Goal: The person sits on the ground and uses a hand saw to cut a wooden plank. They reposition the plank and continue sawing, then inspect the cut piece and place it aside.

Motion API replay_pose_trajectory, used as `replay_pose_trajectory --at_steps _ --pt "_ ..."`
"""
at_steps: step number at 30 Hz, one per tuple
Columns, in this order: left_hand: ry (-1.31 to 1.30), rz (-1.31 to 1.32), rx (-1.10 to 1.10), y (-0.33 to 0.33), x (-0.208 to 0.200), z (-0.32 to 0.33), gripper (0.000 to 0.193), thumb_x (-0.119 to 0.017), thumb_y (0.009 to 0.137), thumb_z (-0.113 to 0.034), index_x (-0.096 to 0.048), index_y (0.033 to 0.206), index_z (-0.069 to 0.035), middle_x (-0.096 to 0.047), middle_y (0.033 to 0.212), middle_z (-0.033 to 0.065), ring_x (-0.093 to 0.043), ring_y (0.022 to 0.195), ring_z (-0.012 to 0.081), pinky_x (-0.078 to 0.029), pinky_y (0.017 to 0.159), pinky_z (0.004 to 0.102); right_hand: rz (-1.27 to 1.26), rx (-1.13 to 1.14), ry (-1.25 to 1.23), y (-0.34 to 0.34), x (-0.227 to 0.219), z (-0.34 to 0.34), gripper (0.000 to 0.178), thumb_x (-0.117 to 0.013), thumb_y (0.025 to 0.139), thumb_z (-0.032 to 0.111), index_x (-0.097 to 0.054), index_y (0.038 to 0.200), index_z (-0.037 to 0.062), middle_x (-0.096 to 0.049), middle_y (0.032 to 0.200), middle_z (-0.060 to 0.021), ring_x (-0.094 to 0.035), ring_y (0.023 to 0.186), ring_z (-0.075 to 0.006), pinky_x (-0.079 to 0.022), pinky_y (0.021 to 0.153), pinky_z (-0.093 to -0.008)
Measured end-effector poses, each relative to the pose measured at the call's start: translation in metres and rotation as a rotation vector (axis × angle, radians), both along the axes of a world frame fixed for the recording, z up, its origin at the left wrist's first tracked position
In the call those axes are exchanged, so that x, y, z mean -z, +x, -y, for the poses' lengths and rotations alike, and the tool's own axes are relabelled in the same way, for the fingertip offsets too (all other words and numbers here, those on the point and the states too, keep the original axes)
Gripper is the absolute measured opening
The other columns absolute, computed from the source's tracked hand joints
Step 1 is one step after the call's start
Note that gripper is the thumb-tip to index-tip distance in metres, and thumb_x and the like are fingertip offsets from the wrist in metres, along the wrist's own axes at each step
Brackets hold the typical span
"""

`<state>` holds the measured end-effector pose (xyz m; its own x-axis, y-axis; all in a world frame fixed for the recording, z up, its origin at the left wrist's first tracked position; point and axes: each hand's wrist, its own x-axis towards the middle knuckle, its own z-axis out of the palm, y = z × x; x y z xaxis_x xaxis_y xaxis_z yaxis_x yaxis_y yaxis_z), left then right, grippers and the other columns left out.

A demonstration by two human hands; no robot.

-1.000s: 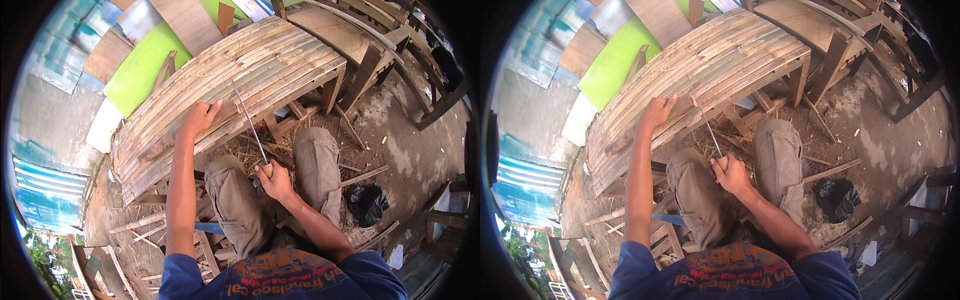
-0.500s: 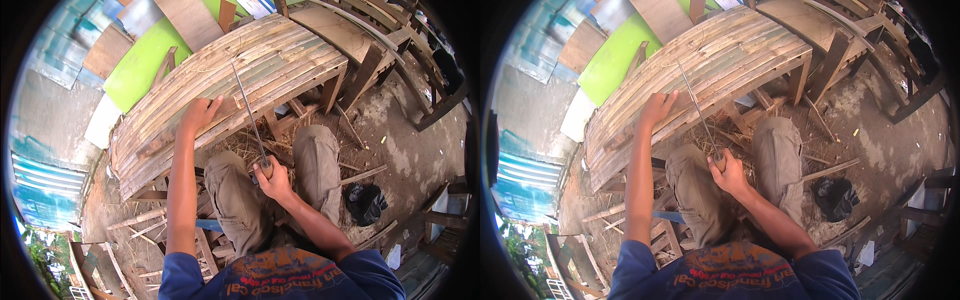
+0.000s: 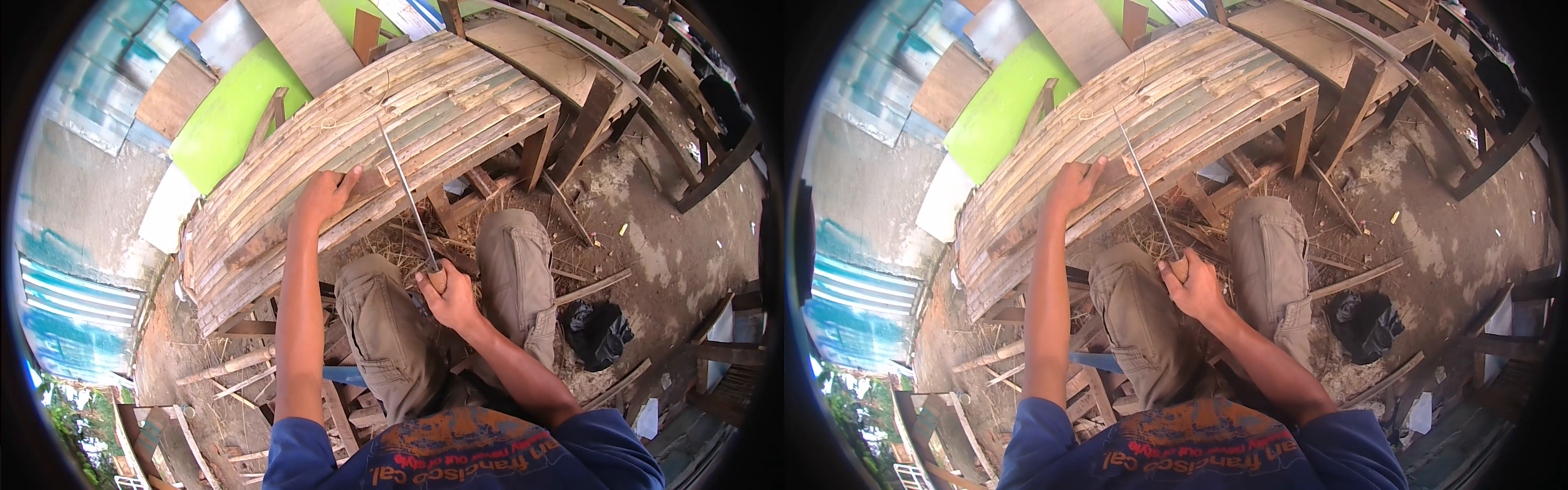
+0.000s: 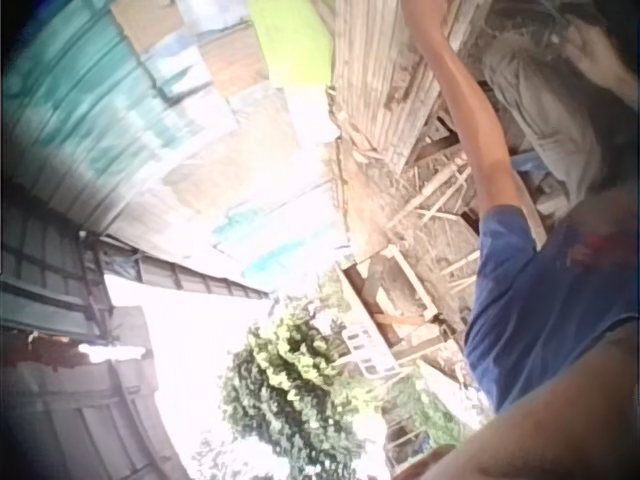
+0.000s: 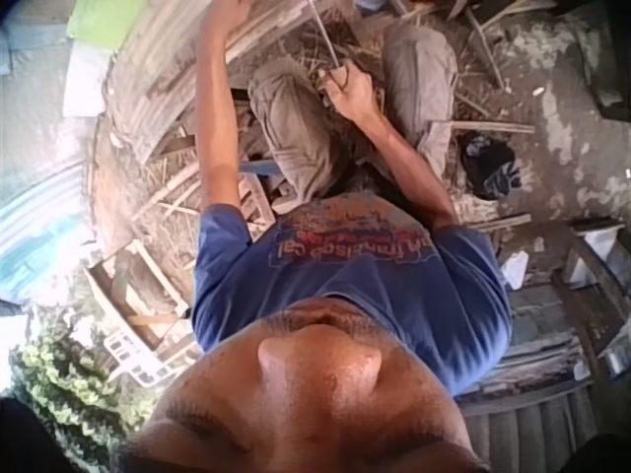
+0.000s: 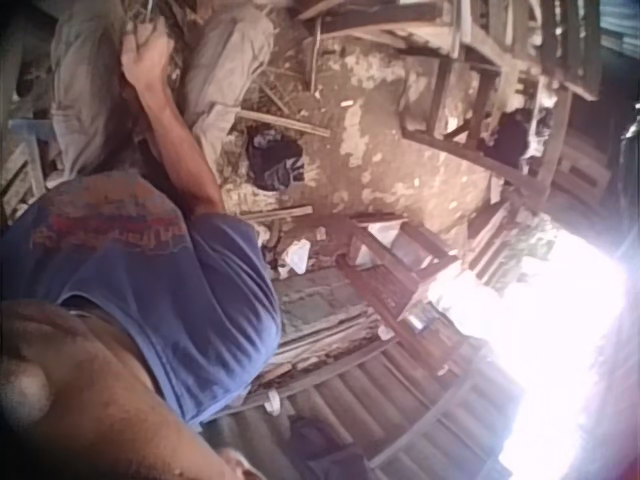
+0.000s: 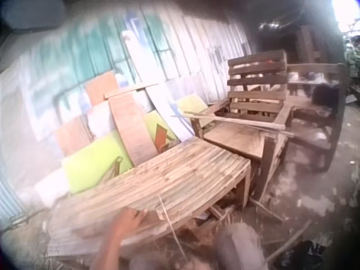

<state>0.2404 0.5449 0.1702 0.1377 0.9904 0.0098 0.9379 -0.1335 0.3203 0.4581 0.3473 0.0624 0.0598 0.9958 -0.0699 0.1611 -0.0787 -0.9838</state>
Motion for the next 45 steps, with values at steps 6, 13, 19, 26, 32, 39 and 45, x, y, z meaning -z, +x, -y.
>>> replay_pose_trajectory --at_steps 6,13,19,26,32,39,45 --pt "-0.016 -0.048 -0.007 0.002 0.0 -0.005 0.087 -0.049 0.096 -0.071 -0.059 0.06 0.007 -0.05 0.051 0.0216 -0.05 0.049 0.0344 -0.043 0.054 0.0482 0.039 -0.065 0.045 -0.002 0.024 -0.001 0.039 -0.069 0.094 0.03 -0.058 0.103 -0.0056 -0.068 0.07 -0.0209 -0.071 0.065 -0.0362 -0.053 0.062 -0.0426" --pt "0.029 -0.022 0.039 0.002 0.003 -0.004 0.087 -0.049 0.095 -0.072 -0.059 0.06 0.007 -0.049 0.051 0.0223 -0.05 0.048 0.0349 -0.043 0.054 0.0487 -0.037 0.041 0.021 0.002 0.008 0.001 0.031 -0.073 0.093 0.025 -0.058 0.089 -0.0014 -0.062 0.067 -0.0134 -0.059 0.06 -0.0186 -0.049 0.06 -0.0374" --pt "0.044 0.009 0.038 0.001 0.007 0.002 0.086 -0.05 0.096 -0.07 -0.06 0.058 0.007 -0.049 0.05 0.0226 -0.05 0.046 0.0348 -0.042 0.053 0.0482 -0.03 0.044 0.101 -0.001 0.009 0.003 0.03 -0.072 0.093 0.024 -0.057 0.09 -0.0014 -0.062 0.067 -0.0141 -0.059 0.06 -0.0196 -0.049 0.061 -0.0381" --pt "0.059 -0.045 0.034 -0.003 0.004 -0.003 0.084 -0.051 0.096 -0.068 -0.063 0.06 0.006 -0.052 0.051 0.0237 -0.054 0.049 0.0377 -0.045 0.054 0.048 0.007 -0.02 0.037 -0.002 0.008 0.003 0.035 -0.071 0.091 0.028 -0.061 0.104 -0.003 -0.07 0.083 -0.026 -0.069 0.082 -0.045 -0.054 0.073 -0.0466" --pt "0.035 -0.028 0.035 0.006 0.002 0.004 0.083 -0.051 0.096 -0.069 -0.063 0.061 0.006 -0.053 0.053 0.0243 -0.056 0.052 0.0393 -0.044 0.055 0.0493 -0.007 -0.004 -0.007 -0.008 0.024 0.012 0.032 -0.07 0.091 0.027 -0.061 0.099 -0.0027 -0.07 0.082 -0.0251 -0.069 0.081 -0.0453 -0.054 0.072 -0.0471" --pt "0.051 -0.04 0.053 -0.001 0.004 0.004 0.081 -0.052 0.096 -0.067 -0.063 0.064 0.007 -0.055 0.056 0.0261 -0.056 0.054 0.0413 -0.045 0.057 0.0503 -0.09 -0.023 0.03 -0.005 0.012 0.012 0.028 -0.071 0.091 0.024 -0.06 0.095 -0.0009 -0.067 0.075 -0.0198 -0.069 0.071 -0.0348 -0.052 0.069 -0.0438" --pt "0.058 -0.036 0.023 0.005 -0.002 0.011 0.081 -0.052 0.096 -0.068 -0.066 0.067 0.006 -0.055 0.056 0.0262 -0.058 0.056 0.0413 -0.047 0.059 0.0498 -0.072 -0.004 0.016 -0.005 0.014 0.012 0.028 -0.071 0.091 0.025 -0.061 0.095 -0.001 -0.067 0.076 -0.0196 -0.069 0.071 -0.0333 -0.052 0.069 -0.0427"
